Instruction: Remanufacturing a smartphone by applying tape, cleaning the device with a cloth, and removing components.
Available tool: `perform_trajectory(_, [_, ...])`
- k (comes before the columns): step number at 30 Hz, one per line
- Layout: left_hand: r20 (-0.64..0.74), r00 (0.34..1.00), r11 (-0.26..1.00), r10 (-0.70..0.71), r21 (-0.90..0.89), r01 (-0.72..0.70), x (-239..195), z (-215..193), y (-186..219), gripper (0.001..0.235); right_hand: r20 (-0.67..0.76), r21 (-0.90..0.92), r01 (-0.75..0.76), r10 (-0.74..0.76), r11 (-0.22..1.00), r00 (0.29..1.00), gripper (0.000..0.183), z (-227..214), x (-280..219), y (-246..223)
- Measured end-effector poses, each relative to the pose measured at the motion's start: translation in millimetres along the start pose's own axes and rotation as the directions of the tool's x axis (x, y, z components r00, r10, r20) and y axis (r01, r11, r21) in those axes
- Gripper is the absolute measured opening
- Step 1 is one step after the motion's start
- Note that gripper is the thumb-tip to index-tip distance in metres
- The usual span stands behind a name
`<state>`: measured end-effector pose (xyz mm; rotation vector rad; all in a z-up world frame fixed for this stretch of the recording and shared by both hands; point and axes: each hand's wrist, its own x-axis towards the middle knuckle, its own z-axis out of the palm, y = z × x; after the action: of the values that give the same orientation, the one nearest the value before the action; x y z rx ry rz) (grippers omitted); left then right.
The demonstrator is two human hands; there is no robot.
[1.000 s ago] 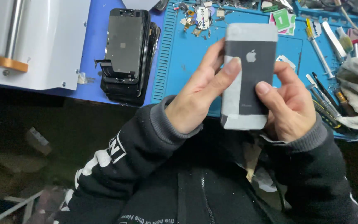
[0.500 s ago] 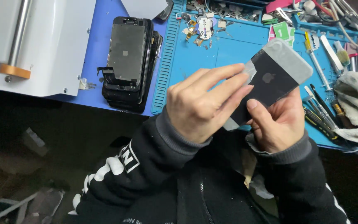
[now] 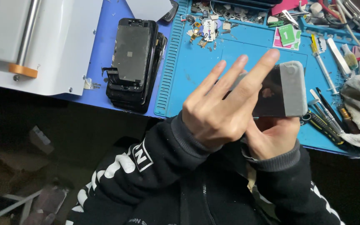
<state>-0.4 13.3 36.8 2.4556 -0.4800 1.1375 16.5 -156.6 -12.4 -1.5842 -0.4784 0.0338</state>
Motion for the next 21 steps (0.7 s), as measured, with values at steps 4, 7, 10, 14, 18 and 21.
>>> perform_trajectory(4, [-0.032, 0.984, 0.985, 0.173, 0.003, -0.173, -1, 2, -4, 0.024, 0.035, -0.122, 0.090, -0.087, 0.988, 0.996, 0.062, 1, 0, -10])
perform_trajectory(7, [-0.040, 0.981, 0.979, 0.192, -0.067, -0.194, -2, 6, -10, 0.027, 0.010, -0.119, 0.076, -0.076, 0.990, 0.997, 0.061, -4, -7, -1])
perform_trajectory(10, [-0.006, 0.993, 0.987, 0.121, -0.109, -0.121, -4, 13, -9, 0.024, -0.044, -0.089, 0.034, -0.038, 0.995, 0.998, 0.057, -6, -13, 9])
perform_trajectory(14, [0.027, 0.993, 0.967, -0.116, -0.226, 0.119, -11, 22, -5, 0.005, -0.079, -0.016, -0.020, 0.018, 1.000, 0.997, 0.045, -8, -14, 13])
perform_trajectory(18, [0.067, 0.968, 0.875, -0.241, -0.418, 0.247, -5, 17, -5, 0.009, -0.092, -0.039, -0.040, 0.036, 0.998, 0.995, 0.048, -5, -10, 4])
perform_trajectory(21, [0.078, 0.946, 0.780, -0.316, -0.546, 0.305, -6, 16, -7, 0.010, -0.104, -0.103, -0.018, 0.007, 0.995, 0.995, 0.051, -8, -10, 4])
